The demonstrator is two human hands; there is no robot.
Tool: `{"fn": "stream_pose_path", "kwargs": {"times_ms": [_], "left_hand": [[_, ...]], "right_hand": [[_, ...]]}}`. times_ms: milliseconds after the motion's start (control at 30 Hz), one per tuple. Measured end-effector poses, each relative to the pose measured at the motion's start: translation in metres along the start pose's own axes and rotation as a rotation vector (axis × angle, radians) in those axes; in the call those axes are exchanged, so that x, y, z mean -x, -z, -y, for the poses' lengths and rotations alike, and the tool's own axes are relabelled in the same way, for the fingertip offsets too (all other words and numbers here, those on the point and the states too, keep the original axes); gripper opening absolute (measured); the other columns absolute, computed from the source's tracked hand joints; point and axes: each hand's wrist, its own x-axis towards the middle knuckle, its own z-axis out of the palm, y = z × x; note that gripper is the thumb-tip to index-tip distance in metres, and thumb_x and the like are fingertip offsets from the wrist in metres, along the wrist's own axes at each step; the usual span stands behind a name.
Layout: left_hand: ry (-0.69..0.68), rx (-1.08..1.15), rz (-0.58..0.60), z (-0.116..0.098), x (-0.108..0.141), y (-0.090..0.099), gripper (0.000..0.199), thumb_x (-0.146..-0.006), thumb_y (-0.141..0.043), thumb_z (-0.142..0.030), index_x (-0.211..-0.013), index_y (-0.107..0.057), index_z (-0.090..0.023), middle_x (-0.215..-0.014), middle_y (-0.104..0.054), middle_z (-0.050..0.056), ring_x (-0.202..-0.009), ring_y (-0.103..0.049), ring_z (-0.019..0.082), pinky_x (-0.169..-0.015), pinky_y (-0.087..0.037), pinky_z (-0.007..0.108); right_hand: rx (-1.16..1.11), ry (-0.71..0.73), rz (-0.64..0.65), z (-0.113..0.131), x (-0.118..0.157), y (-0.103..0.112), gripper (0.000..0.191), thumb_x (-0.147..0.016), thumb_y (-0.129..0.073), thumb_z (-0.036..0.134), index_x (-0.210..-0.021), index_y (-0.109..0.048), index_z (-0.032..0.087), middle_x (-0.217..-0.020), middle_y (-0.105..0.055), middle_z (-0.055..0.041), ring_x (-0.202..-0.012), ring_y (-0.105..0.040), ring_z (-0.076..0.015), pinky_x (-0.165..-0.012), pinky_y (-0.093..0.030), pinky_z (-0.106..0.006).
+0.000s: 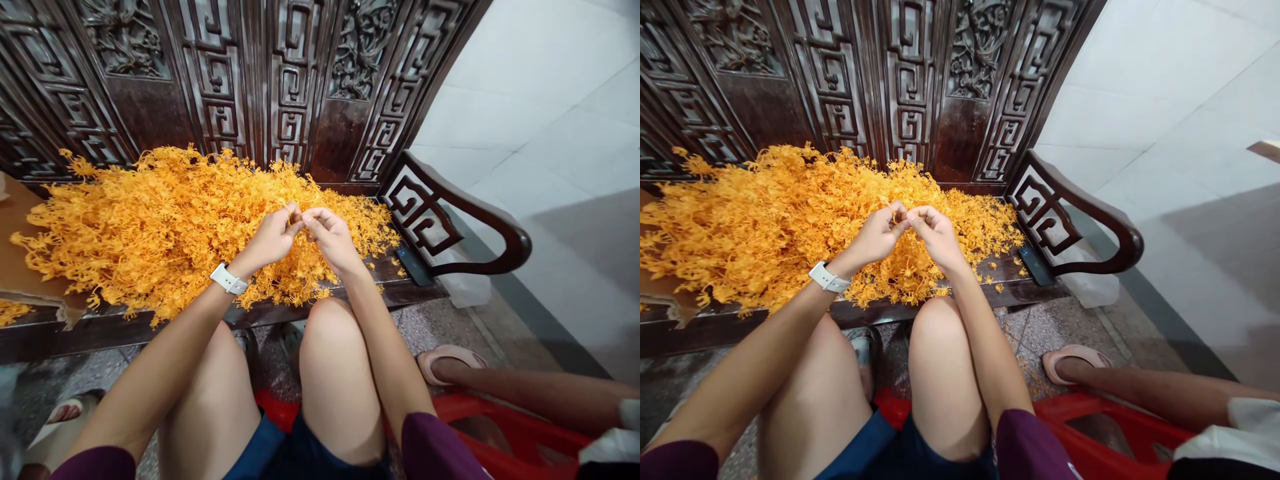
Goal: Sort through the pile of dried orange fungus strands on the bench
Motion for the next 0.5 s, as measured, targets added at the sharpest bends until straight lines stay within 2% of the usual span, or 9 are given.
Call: {"fn": "stream_pose_path", "kwargs": {"times_ms": [167, 267, 367, 500], "left_hand": [[-0.047, 0.112, 0.008, 0.0030, -0.0024, 0.0012, 0.010, -0.090, -0.064, -0.018, -0.082, -0.060, -0.021, -0.072, -0.056, -0.002, -0.068, -0.049, 0.013, -0.067, -0.038, 0.031], [-0.041, 0.144, 0.021, 0.0024, -0.0036, 0.0036, 0.006, -0.090, -0.065, -0.020, -0.084, -0.069, -0.020, -0.072, -0.062, -0.001, -0.067, -0.052, 0.014, -0.066, -0.040, 0.030], [-0.039, 0.167, 0.039, 0.0004, -0.0038, 0.0050, 0.009, -0.089, -0.064, -0.019, -0.082, -0.071, -0.018, -0.071, -0.064, 0.000, -0.066, -0.054, 0.013, -0.066, -0.041, 0.030], [-0.064, 0.283, 0.065, -0.0042, -0.0040, 0.0057, 0.011, -0.086, -0.067, -0.021, -0.075, -0.067, -0.018, -0.067, -0.063, -0.001, -0.065, -0.055, 0.013, -0.066, -0.043, 0.029]], "right_hand": [[-0.057, -0.020, -0.002, -0.0017, 0.0006, 0.0007, 0.039, -0.083, -0.085, 0.057, -0.089, -0.069, 0.022, -0.083, -0.059, 0.0018, -0.072, -0.048, -0.0117, -0.063, -0.039, -0.026], [0.030, 0.094, -0.017, -0.0030, 0.0003, 0.0025, 0.038, -0.087, -0.082, 0.058, -0.086, -0.067, 0.022, -0.077, -0.052, 0.0030, -0.069, -0.043, -0.0120, -0.061, -0.036, -0.028], [0.091, 0.186, 0.000, -0.0029, 0.0004, 0.0040, 0.037, -0.092, -0.078, 0.057, -0.086, -0.066, 0.023, -0.072, -0.048, 0.0038, -0.064, -0.038, -0.0118, -0.061, -0.032, -0.029], [0.014, 0.099, 0.085, 0.0019, 0.0045, 0.0029, 0.040, -0.090, -0.078, 0.061, -0.085, -0.064, 0.023, -0.073, -0.051, 0.0026, -0.065, -0.043, -0.0126, -0.060, -0.031, -0.029]]}}
